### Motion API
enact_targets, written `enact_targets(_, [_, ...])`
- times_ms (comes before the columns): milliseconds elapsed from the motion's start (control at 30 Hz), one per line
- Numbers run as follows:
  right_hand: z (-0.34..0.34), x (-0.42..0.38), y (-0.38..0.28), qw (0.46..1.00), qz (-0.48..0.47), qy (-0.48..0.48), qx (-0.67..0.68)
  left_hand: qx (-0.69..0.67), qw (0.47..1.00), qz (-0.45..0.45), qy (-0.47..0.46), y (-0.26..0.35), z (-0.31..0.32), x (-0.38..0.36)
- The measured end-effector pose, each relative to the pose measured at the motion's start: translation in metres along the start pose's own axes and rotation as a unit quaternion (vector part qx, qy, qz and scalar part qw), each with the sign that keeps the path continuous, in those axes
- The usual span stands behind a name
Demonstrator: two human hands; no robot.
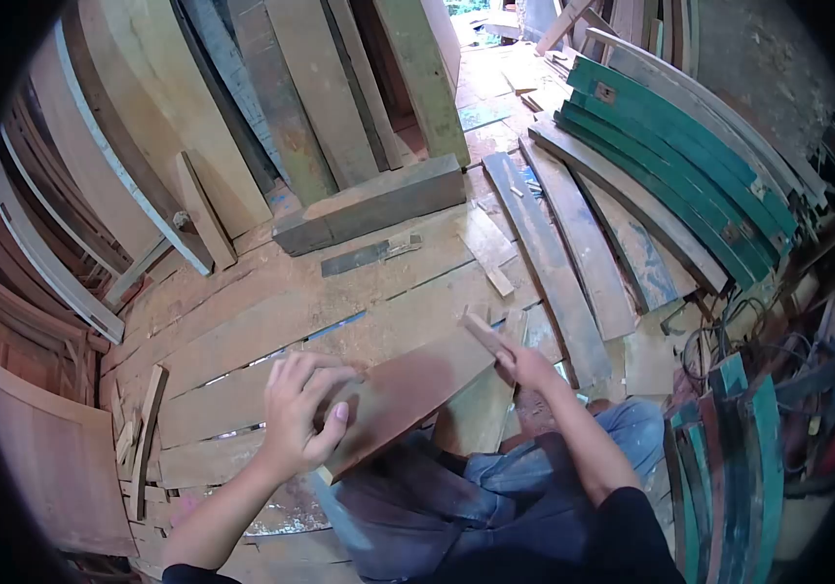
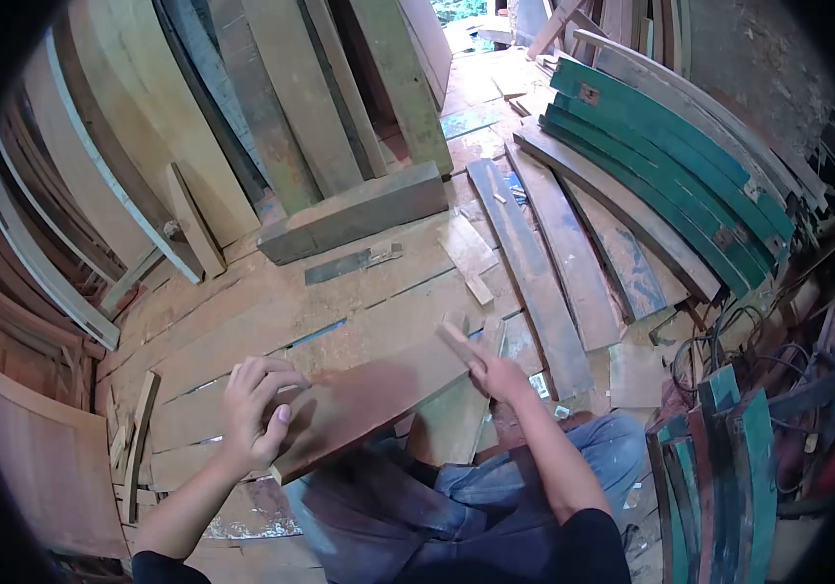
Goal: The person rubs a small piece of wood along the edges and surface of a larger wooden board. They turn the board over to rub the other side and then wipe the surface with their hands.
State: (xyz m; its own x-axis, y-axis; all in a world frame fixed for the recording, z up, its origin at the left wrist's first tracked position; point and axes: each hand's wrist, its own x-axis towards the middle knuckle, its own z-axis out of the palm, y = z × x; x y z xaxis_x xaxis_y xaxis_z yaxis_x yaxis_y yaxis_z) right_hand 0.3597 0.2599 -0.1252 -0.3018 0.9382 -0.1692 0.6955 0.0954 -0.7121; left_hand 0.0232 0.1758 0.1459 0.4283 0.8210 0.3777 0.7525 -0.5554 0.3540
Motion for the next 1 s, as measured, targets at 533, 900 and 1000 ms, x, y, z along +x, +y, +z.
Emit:
enact_targets(533, [-0.025,-0.013,-0.058,0.989,-0.113,-0.061,0.077,-0.010,1.000,-0.012,-0.005,0.010,-0.001,0.020])
enact_targets(900, [-0.021,-0.009,-0.037,0.997,-0.030,-0.031,0.058,0.014,1.000,-0.001,0.006,0.000,-0.003,0.016])
enact_targets(1000, [-0.029,-0.060,-0.112,0.977,-0.147,-0.073,0.136,-0.014,1.000,0.002,0.016,-0.005,0.000,0.008])
